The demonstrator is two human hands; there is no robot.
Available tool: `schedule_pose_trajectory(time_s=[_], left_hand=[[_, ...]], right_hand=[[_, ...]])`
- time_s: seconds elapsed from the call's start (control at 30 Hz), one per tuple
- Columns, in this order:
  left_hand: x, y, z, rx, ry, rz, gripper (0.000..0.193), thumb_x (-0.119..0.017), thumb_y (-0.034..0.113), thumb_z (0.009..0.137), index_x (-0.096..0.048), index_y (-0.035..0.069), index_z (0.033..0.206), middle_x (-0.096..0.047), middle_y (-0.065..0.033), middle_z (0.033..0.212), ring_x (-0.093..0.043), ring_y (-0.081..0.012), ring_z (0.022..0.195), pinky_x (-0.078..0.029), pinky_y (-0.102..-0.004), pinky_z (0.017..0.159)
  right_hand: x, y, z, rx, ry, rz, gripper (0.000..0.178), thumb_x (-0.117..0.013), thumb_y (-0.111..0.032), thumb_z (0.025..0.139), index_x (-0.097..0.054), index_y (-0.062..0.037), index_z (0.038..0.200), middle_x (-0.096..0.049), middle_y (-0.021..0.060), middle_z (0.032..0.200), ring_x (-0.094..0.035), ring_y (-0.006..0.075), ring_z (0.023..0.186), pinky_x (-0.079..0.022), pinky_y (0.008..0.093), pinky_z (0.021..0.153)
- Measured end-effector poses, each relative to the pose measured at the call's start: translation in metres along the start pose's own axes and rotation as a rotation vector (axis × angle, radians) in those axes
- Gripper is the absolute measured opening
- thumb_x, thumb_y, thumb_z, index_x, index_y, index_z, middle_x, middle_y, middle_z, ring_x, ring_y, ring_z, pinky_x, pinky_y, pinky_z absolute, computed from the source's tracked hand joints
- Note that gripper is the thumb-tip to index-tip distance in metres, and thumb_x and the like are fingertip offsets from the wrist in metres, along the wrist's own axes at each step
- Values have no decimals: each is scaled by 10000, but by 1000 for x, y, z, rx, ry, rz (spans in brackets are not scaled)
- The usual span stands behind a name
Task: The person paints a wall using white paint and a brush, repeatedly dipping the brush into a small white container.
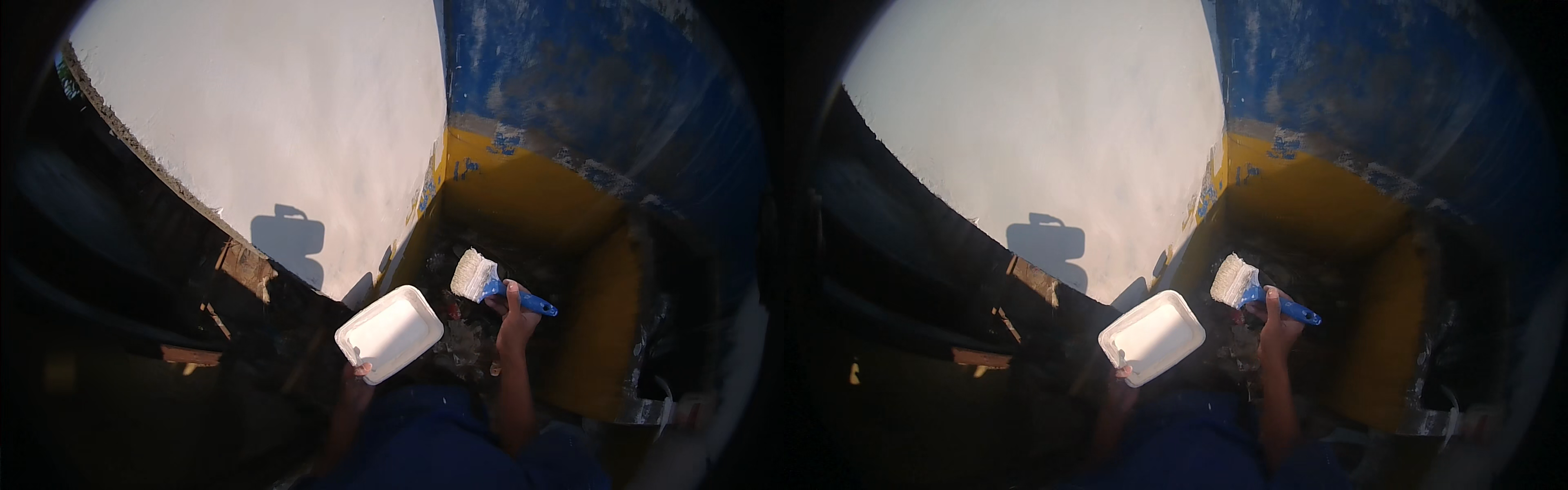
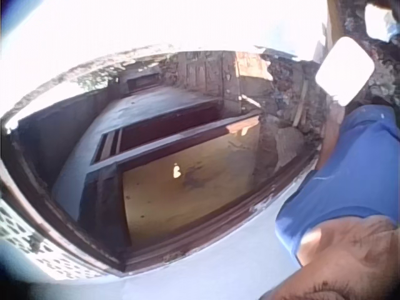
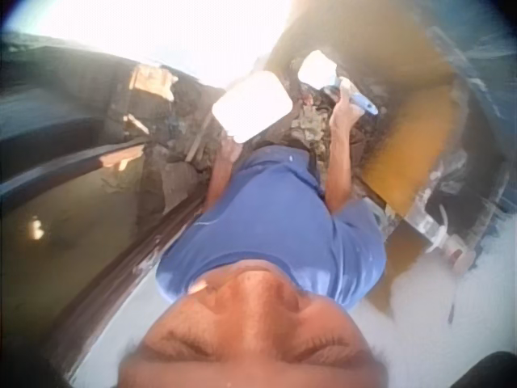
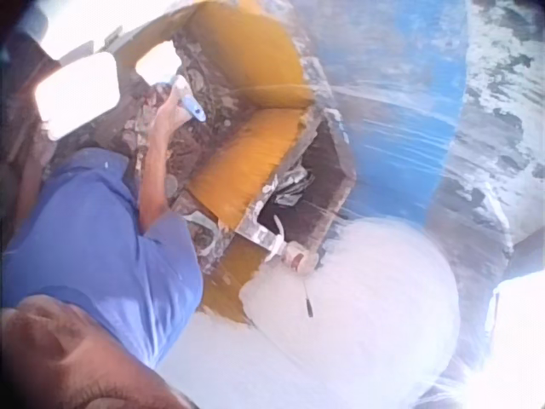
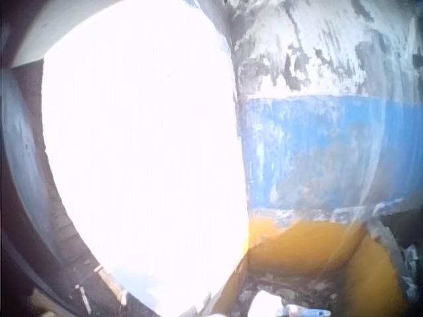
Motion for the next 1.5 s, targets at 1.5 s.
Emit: schedule_pose_trajectory(time_s=[1.5], left_hand=[[23, -30, -7, -19, 123, -63, 665, -574, 55, 748, -284, 26, 1346, -421, -159, 1303, -419, -317, 1212, -322, -482, 1045]], right_hand=[[-105, 21, 111, -327, -186, 490, 139, -583, -97, 867, -561, 40, 880, -583, 94, 730, -608, 182, 638, -542, 276, 592]])
Point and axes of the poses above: each hand's wrist, its own z-axis towards the middle knuckle, its own x-axis out of the back of the hand, y = z × x, the point moved 8 cm from there along z, towards the middle knuckle
